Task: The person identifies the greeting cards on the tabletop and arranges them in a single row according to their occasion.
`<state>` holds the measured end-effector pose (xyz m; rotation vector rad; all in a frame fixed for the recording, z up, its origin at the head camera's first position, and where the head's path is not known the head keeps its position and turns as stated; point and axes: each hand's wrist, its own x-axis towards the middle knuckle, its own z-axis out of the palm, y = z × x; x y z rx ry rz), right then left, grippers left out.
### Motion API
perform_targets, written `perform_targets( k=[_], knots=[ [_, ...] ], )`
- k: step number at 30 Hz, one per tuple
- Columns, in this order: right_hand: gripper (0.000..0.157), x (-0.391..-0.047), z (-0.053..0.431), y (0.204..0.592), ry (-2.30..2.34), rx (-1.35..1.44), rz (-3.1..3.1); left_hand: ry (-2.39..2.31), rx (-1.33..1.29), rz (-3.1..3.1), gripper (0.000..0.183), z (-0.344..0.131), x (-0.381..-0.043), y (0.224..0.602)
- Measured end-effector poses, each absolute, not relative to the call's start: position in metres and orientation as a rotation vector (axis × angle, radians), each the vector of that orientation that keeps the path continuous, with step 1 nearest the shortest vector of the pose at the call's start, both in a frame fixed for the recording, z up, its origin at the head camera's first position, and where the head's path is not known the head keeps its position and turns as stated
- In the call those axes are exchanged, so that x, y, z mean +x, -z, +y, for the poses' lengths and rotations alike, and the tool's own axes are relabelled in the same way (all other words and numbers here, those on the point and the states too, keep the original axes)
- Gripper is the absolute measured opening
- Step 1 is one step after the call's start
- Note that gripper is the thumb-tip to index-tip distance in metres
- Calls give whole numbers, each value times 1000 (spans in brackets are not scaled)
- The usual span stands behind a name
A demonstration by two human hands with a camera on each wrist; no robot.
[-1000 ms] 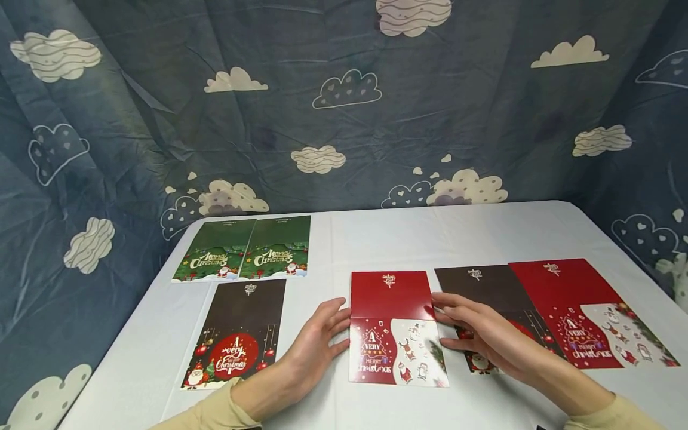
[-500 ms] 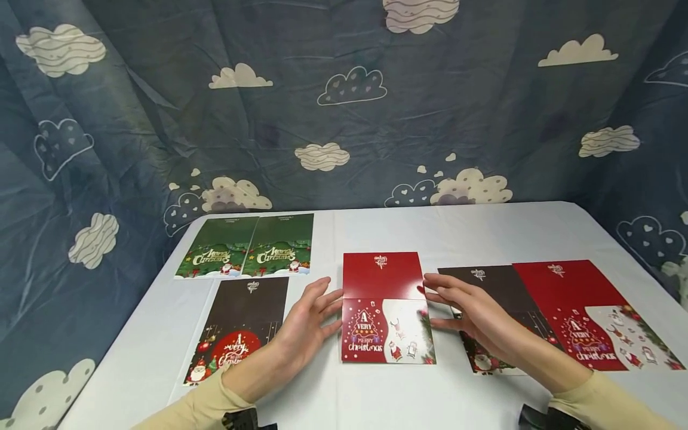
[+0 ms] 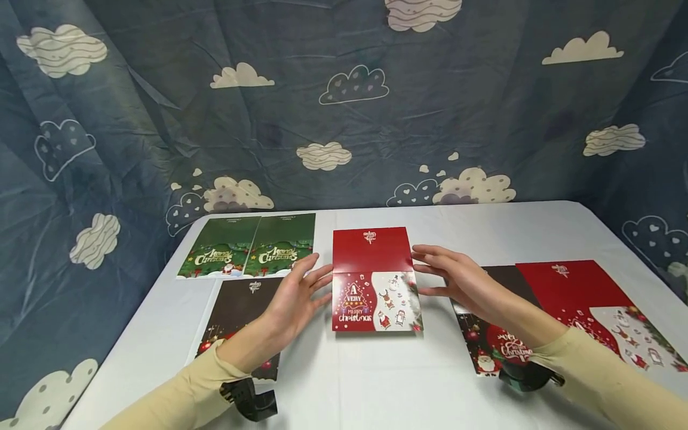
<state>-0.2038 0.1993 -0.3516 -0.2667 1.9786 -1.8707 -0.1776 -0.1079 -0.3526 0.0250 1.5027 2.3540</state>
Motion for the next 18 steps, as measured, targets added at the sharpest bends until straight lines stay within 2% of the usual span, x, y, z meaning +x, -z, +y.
perform_targets(
  k=[10,18],
  knots=[
    [52,-240,183,345,1903,-262,1953,-2353,-45,1544,65,-120,-211,345],
    [54,-266,170,343,1925,-256,1901,-2371,-94,1504,58,-133,-240,341]
  ],
)
